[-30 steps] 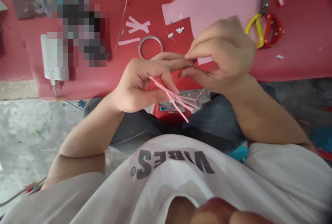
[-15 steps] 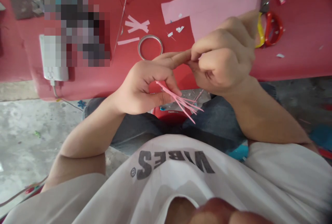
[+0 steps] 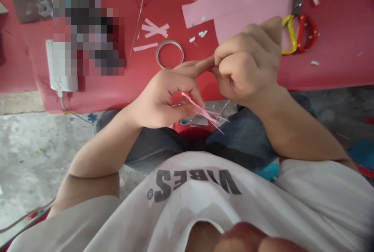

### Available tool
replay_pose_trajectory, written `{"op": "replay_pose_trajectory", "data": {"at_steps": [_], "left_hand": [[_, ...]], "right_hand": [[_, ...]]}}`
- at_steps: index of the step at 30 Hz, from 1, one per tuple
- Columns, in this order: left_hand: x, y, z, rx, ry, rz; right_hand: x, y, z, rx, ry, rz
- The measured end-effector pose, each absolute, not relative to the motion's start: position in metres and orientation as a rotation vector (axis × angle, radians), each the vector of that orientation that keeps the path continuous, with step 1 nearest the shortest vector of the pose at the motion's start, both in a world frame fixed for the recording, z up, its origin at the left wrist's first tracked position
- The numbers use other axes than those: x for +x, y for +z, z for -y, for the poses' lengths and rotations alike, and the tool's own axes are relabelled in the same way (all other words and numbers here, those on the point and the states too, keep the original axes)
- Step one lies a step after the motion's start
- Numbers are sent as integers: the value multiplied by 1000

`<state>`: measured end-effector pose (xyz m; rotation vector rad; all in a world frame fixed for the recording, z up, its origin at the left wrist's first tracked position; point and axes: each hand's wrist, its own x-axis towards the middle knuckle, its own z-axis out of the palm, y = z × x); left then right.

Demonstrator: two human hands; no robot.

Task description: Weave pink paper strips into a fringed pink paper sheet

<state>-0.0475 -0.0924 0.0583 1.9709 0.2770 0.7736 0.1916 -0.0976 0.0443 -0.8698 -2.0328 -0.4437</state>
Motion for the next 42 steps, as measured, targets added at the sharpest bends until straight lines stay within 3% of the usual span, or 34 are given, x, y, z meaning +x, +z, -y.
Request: {"op": "replay_pose_trajectory", "data": {"at_steps": [11, 15, 19, 23, 27, 42], "left_hand": [[-39, 70, 112, 1547, 748, -336], [-35, 77, 118, 1411, 763, -287], [-30, 84, 117, 1287, 728, -202], [-32, 91, 111, 1175, 693, -117], [-35, 88, 105, 1105, 725, -191], [-29, 75, 111, 1050, 721, -274]], "right_hand": [[204, 37, 105, -929, -359, 2010], [210, 50, 116, -1007, -295, 1985], [216, 71, 125, -797, -326, 1924], [225, 79, 124, -743, -92, 1891], [238, 77, 115, -1019, 113, 1817], [213, 87, 142, -1103, 349, 1779]]}}
